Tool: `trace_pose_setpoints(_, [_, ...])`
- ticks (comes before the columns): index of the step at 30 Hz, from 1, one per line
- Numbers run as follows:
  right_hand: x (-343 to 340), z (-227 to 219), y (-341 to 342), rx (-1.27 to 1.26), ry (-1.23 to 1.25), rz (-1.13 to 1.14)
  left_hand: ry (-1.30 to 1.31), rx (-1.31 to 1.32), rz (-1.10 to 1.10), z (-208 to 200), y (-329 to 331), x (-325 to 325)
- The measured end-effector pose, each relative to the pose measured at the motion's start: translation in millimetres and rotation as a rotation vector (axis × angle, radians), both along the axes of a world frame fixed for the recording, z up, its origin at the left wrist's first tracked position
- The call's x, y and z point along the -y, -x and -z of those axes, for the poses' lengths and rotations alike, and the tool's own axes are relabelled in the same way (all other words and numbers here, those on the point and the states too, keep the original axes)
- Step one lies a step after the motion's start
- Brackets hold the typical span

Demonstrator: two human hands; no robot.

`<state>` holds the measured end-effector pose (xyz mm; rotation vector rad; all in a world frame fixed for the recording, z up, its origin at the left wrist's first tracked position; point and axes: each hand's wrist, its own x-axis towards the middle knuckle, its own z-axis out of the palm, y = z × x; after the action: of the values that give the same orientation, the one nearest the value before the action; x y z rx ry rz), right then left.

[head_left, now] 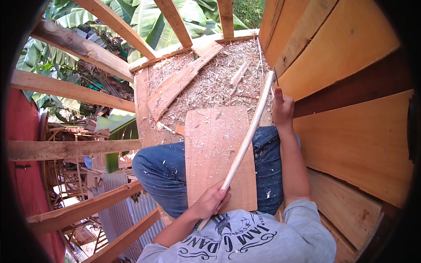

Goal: The person sits cross-legged on a wooden platform and uses a curved blade to shave and shape a long, thin piece of wood. They repeatedly rotate the wood and scrape along its length to remove bark and smooth the surface, accumulating wood shavings on the platform.

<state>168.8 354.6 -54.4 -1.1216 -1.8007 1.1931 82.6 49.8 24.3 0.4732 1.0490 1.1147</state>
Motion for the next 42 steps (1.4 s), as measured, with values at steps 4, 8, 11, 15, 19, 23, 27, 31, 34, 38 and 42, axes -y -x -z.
trace_pose_setpoints(4, [26, -11, 4, 0.05, -0.262, -0.207, 0.035, -0.05, -0.072, 11, 13, 3])
trace_pose_setpoints(8, [36, 0, 10, 0.061, -0.284, -0.232, 0.05, -0.29, -0.058, -3, 21, 0])
trace_pose_setpoints(11, [21, 1, 8, 0.008, -0.065, -0.099, 0.036, -0.399, 0.006, -3, 20, 4])
trace_pose_setpoints(15, [32, -11, 5, -0.002, -0.449, -0.319, 0.07, -0.247, 0.022, -1, 24, 10])
trace_pose_setpoints(19, [20, 17, 7, -0.093, -0.039, -0.155, 0.095, -0.326, 0.036, -7, 29, 8])
trace_pose_setpoints(23, [13, 15, 6, -0.208, -0.105, 0.01, 0.005, -0.38, 0.056, -16, 22, 8])
trace_pose_setpoints(27, [19, 8, 6, -0.266, -0.062, 0.04, 0.104, -0.203, 0.079, -4, 30, 24])
trace_pose_setpoints(31, [13, 4, 6, -0.382, 0.475, 0.059, 0.104, -0.247, -0.058, -4, 44, 23])
trace_pose_setpoints(34, [6, 7, 5, -0.183, 0.438, 0.047, 0.1, -0.377, -0.142, 3, 60, 32])
trace_pose_setpoints(38, [15, 13, 23, 0.246, 0.155, -0.1, 0.207, -0.419, -0.228, -15, 74, 30])
trace_pose_setpoints(42, [18, 25, 37, 0.231, 0.04, -0.164, 0.192, -0.785, -0.298, -9, 79, 37])
